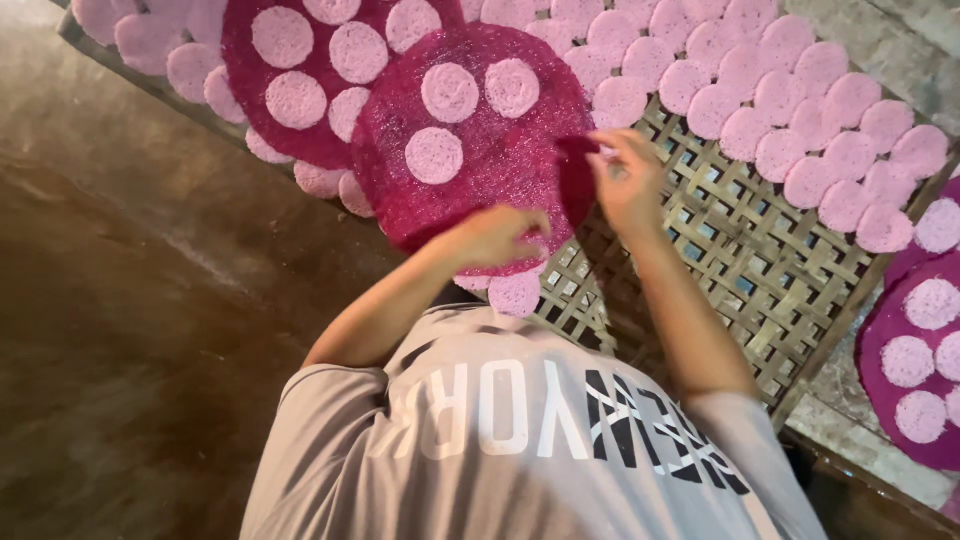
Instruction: The person arranges pink circular foam discs onto a pink glittery circular base placed on a woven rack. They repeatedly pick up discs and place them in a pattern, then lift and reposition the base multiple times while continuing to add discs.
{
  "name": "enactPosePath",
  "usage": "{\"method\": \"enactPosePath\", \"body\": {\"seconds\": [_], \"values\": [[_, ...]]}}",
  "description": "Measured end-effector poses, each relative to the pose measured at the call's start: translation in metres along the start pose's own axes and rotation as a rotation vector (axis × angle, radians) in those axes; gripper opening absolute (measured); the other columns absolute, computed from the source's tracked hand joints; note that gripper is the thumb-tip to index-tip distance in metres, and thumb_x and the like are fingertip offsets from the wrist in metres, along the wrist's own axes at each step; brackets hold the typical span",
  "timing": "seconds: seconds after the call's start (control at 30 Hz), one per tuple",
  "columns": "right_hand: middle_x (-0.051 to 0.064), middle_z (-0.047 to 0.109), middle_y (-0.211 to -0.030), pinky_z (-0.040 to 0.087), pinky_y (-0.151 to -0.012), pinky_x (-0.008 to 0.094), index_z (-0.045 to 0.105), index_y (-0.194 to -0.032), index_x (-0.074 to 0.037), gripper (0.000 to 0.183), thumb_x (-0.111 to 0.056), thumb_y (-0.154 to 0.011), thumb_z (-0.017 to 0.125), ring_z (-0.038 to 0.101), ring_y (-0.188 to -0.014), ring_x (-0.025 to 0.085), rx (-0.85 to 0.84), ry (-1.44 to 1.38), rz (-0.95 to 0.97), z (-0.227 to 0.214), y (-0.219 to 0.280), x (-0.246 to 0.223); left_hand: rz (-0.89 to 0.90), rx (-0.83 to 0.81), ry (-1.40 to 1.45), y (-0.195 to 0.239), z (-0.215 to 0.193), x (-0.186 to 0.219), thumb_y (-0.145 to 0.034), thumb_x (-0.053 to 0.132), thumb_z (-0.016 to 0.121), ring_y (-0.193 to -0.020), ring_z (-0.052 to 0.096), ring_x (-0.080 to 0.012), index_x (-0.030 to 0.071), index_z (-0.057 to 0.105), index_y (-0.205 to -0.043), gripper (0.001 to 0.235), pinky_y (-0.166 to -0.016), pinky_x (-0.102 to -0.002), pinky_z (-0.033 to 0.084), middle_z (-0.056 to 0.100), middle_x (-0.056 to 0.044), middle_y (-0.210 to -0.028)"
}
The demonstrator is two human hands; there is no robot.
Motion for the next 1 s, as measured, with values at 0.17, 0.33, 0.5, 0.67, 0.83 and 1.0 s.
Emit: {"method": "enactPosePath", "body": {"seconds": [0.17,0.33,0.5,0.67,0.83,1.0], "values": [[0.013,0.068,-0.125,0.051,-0.103,0.041,0.071,-0.120,-0.004,0.033,-0.013,-0.088,0.077,0.063,-0.119,0.032,-0.164,0.474,-0.499,0.091,-0.070,0.017,-0.411,0.570,-0.254,-0.022,-0.081,-0.070,-0.096,0.026,0.067,-0.106,0.067,-0.0293,0.008,0.062,-0.127,0.037,-0.092,-0.042,0.055,0.069,-0.014,-0.116],[0.013,0.069,-0.108,0.054,-0.088,0.037,0.069,-0.103,0.000,0.016,-0.014,-0.094,0.067,0.067,-0.102,0.027,-0.130,0.438,-0.266,0.133,-0.110,0.063,-0.471,0.823,-0.735,-0.030,-0.123,-0.125,-0.083,0.038,0.080,-0.115,0.051,-0.0427,-0.011,0.055,-0.125,0.069,-0.098,-0.051,0.046,0.052,-0.031,-0.126],[0.003,0.067,-0.088,0.046,-0.074,0.032,0.070,-0.087,-0.012,0.015,-0.026,-0.088,0.066,0.061,-0.086,0.020,0.212,-0.572,0.580,0.069,-0.121,0.136,-0.412,0.709,-0.492,-0.036,-0.121,-0.142,-0.087,0.018,0.080,-0.110,0.057,-0.0378,-0.001,0.062,-0.110,0.035,-0.091,-0.046,0.051,0.059,-0.024,-0.119],[0.002,0.068,-0.096,0.055,-0.080,0.034,0.069,-0.101,-0.011,0.017,-0.026,-0.093,0.070,0.065,-0.090,0.016,0.440,-0.791,0.516,-0.040,-0.075,0.192,-0.361,0.639,0.042,-0.058,-0.129,-0.137,-0.093,0.009,0.073,-0.079,0.066,-0.0221,0.004,0.060,-0.110,0.021,-0.074,-0.036,0.055,0.070,-0.013,-0.092],[0.003,0.073,-0.102,0.055,-0.087,0.037,0.070,-0.112,-0.007,0.027,-0.009,-0.086,0.075,0.068,-0.094,0.019,0.294,-0.327,0.475,-0.039,-0.036,0.210,-0.214,0.612,0.220,-0.095,-0.121,-0.117,-0.090,0.002,0.072,-0.082,0.066,-0.0143,0.003,0.058,-0.112,0.025,-0.068,-0.027,0.058,0.068,-0.009,-0.100],[0.018,0.066,-0.099,0.052,-0.080,0.044,0.068,-0.109,0.001,0.031,-0.007,-0.081,0.080,0.064,-0.090,0.036,0.418,0.468,0.151,-0.025,-0.041,0.185,-0.155,0.548,0.245,-0.124,-0.106,-0.078,-0.089,0.002,0.071,-0.083,0.069,-0.0140,0.003,0.059,-0.110,0.024,-0.069,-0.024,0.061,0.070,-0.011,-0.102]]}}
Point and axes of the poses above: each hand's wrist, its own y-axis away from the middle knuckle, its own z-axis out of the palm, x = y × z, the point moved 2 cm from there along -y, towards the middle knuckle
